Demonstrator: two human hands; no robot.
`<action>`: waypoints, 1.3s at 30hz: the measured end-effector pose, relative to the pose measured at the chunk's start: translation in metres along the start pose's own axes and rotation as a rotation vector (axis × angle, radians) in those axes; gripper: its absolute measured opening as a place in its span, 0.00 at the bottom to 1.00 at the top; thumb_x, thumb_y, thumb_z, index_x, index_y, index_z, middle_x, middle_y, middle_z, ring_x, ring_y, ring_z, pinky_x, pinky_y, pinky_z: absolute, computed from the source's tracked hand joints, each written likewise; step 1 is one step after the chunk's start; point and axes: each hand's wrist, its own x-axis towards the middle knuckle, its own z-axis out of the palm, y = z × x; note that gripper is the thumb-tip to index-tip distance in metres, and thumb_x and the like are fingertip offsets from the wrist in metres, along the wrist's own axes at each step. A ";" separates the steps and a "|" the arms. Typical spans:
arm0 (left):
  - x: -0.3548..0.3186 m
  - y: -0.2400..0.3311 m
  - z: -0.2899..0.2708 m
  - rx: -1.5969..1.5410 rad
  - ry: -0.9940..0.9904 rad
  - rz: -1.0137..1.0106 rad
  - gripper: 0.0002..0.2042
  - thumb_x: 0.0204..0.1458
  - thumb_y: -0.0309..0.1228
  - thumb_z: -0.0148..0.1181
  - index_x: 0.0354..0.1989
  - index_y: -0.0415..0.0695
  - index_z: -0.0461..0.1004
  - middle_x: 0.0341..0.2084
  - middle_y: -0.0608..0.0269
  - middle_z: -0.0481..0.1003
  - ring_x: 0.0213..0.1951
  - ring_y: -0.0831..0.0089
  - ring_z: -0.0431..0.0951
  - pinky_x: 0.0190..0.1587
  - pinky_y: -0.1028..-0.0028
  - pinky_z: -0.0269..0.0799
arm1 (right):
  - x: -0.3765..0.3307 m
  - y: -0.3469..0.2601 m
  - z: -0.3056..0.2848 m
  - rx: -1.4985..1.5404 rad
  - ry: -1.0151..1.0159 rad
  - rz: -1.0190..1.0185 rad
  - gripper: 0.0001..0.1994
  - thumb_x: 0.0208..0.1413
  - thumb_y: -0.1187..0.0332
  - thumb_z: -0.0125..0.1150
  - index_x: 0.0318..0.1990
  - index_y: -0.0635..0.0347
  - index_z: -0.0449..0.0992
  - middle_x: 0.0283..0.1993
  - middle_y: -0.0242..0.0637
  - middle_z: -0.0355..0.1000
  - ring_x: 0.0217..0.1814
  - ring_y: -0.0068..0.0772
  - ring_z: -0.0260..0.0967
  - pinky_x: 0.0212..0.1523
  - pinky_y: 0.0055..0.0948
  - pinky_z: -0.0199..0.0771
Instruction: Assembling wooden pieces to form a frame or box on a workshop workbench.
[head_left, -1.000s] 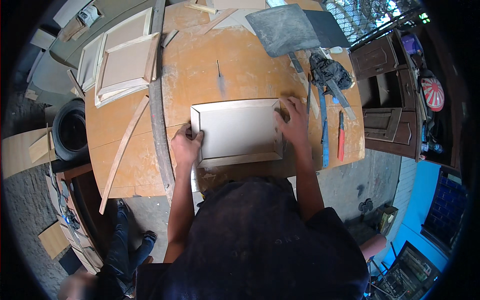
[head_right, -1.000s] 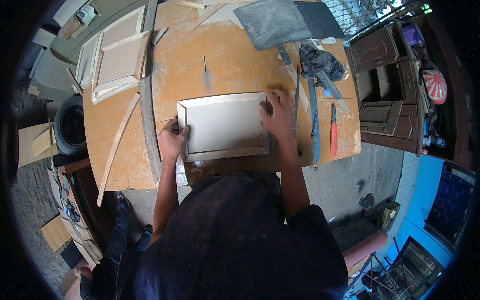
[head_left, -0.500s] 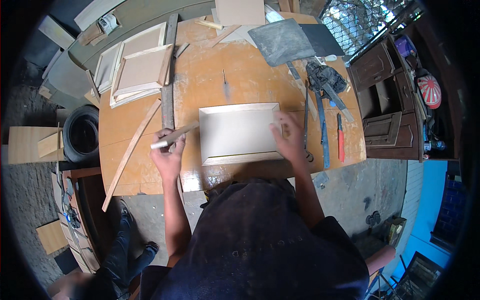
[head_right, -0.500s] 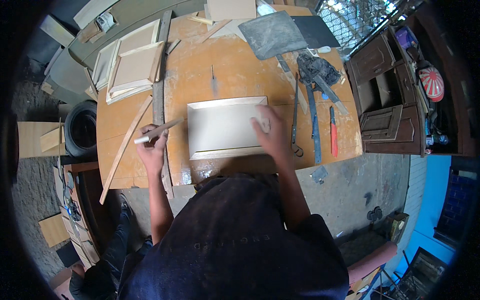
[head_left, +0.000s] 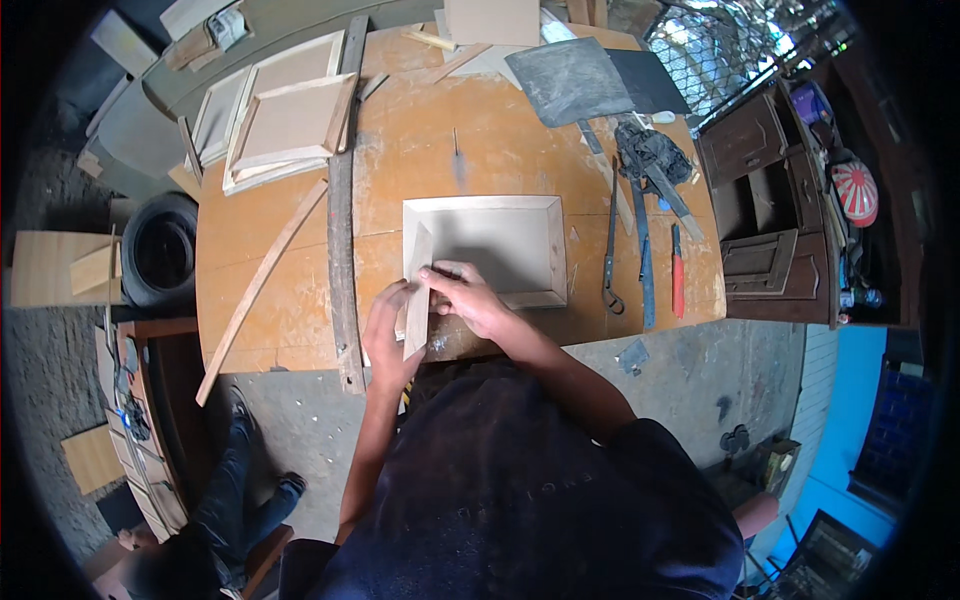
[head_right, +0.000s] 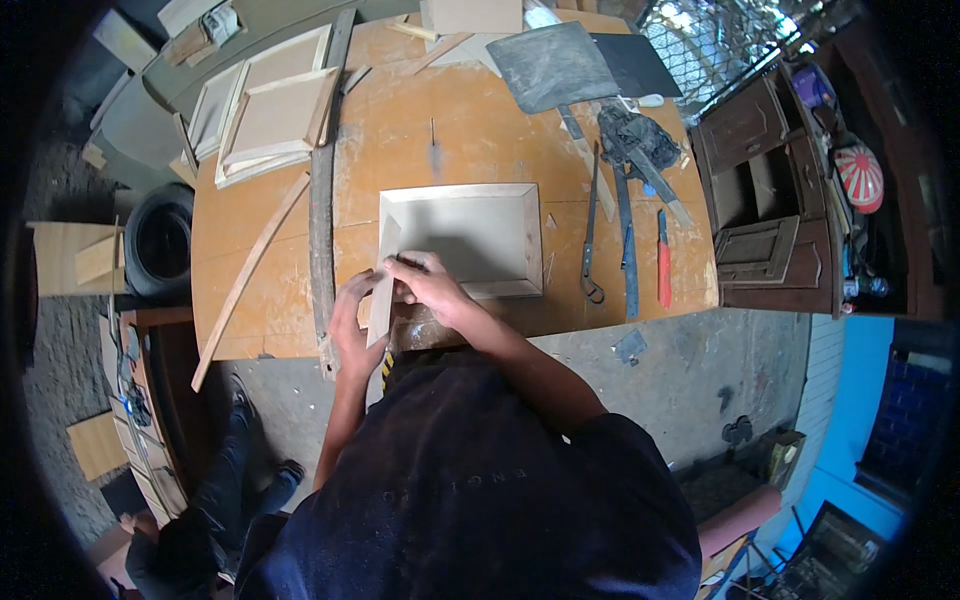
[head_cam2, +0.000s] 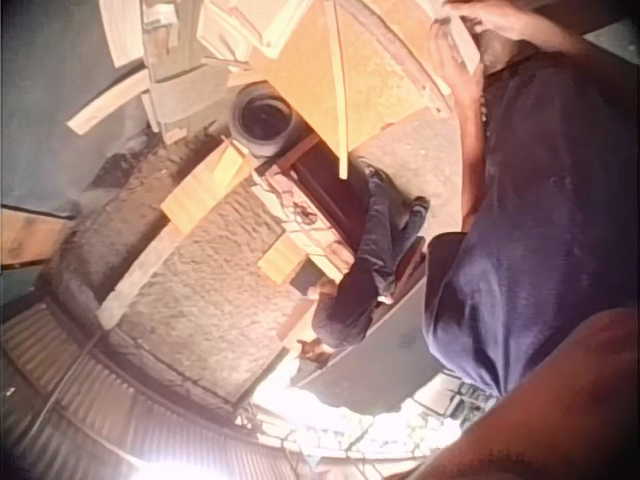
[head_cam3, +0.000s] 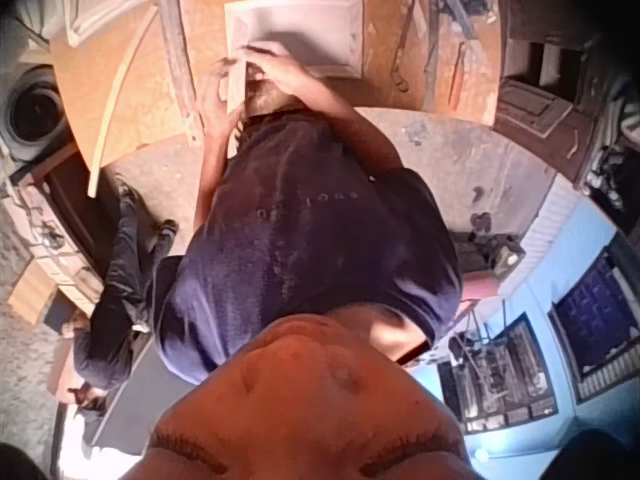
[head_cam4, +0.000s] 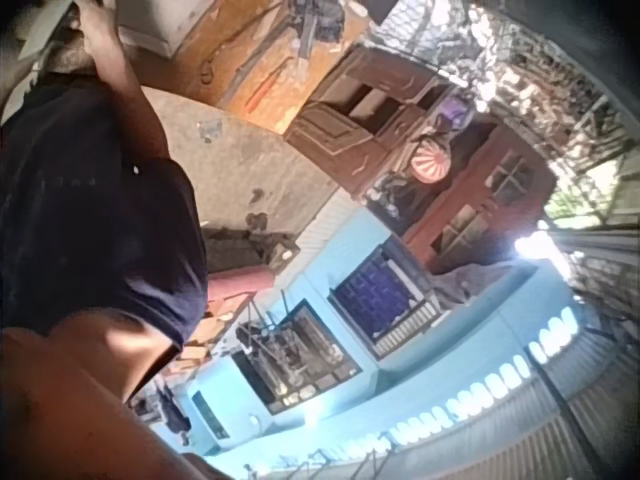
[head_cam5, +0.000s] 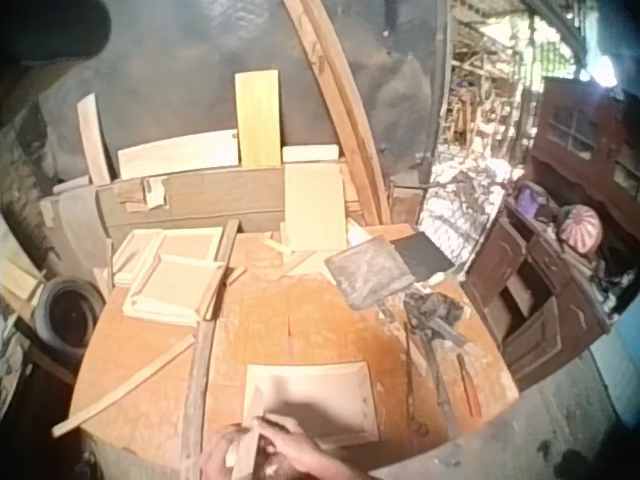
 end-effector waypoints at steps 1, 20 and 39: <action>-0.002 -0.005 -0.005 -0.045 -0.085 -0.053 0.20 0.46 0.15 0.59 0.51 0.38 0.74 0.50 0.49 0.76 0.52 0.56 0.79 0.54 0.63 0.74 | 0.004 0.003 -0.001 -0.008 -0.003 0.018 0.15 0.61 0.54 0.66 0.45 0.55 0.78 0.36 0.23 0.73 0.33 0.16 0.68 0.33 0.23 0.66; 0.035 -0.062 -0.018 -0.570 -0.385 -0.783 0.13 0.60 0.27 0.63 0.52 0.38 0.78 0.34 0.64 0.81 0.29 0.83 0.75 0.30 0.79 0.70 | 0.033 -0.015 -0.003 -0.479 0.057 -0.139 0.13 0.64 0.57 0.60 0.35 0.58 0.77 0.26 0.25 0.70 0.30 0.17 0.66 0.31 0.23 0.64; 0.034 -0.138 0.022 -0.339 -0.250 -0.810 0.10 0.56 0.22 0.64 0.46 0.38 0.80 0.33 0.59 0.82 0.33 0.76 0.80 0.36 0.75 0.77 | -0.041 -0.055 -0.140 -0.331 0.569 -0.278 0.11 0.65 0.60 0.59 0.41 0.60 0.78 0.29 0.24 0.70 0.30 0.15 0.64 0.29 0.19 0.62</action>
